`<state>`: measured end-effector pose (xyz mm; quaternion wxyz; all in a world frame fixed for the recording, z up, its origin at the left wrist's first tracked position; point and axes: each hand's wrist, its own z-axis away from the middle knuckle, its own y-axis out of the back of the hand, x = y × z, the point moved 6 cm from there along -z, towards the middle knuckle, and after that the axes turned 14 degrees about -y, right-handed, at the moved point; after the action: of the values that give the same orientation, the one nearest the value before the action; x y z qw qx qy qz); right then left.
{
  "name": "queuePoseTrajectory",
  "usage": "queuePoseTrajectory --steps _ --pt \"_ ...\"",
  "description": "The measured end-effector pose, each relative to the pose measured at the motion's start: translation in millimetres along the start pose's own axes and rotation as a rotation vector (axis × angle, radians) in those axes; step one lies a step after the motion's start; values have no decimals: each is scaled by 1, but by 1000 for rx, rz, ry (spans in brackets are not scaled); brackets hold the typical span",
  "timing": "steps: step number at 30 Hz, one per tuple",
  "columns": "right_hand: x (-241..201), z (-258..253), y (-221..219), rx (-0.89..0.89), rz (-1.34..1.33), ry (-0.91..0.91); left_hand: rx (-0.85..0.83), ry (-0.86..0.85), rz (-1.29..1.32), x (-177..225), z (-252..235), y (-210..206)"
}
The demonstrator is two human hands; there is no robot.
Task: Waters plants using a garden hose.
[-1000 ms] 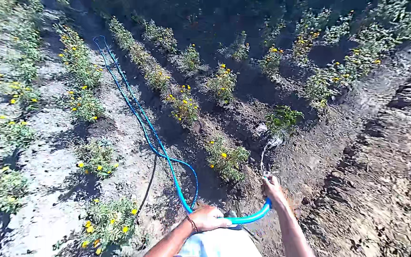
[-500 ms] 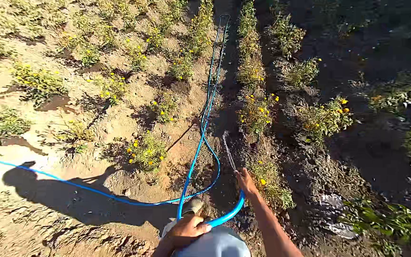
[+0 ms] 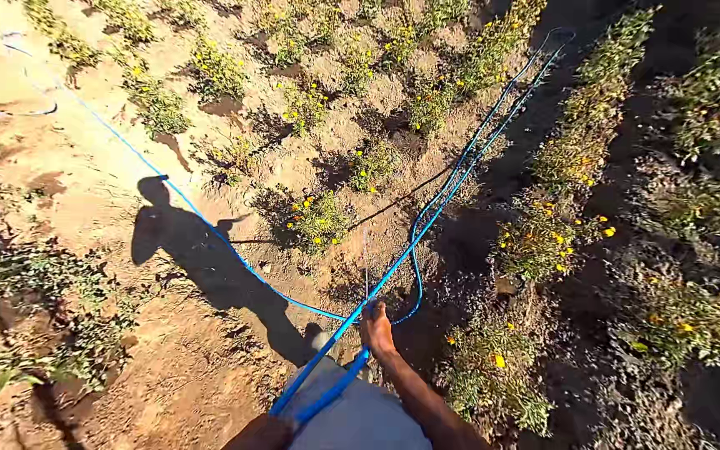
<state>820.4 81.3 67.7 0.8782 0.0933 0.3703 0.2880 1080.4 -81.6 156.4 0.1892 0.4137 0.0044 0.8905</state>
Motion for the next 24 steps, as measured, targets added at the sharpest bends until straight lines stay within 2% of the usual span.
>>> queuePoseTrajectory --steps 2,6,11,16,24 --pt "-4 -9 2 -15 -24 13 10 -124 -22 5 -9 2" --pt "-36 -27 33 -15 -46 32 -47 -380 -245 39 -54 19" --pt "-73 -59 72 107 -41 73 -63 -592 -343 47 -119 41" --pt "-115 -60 75 244 93 113 -143 -661 -279 45 -147 68" --pt "-156 -55 46 325 156 93 -249 -653 -264 30 -160 124"
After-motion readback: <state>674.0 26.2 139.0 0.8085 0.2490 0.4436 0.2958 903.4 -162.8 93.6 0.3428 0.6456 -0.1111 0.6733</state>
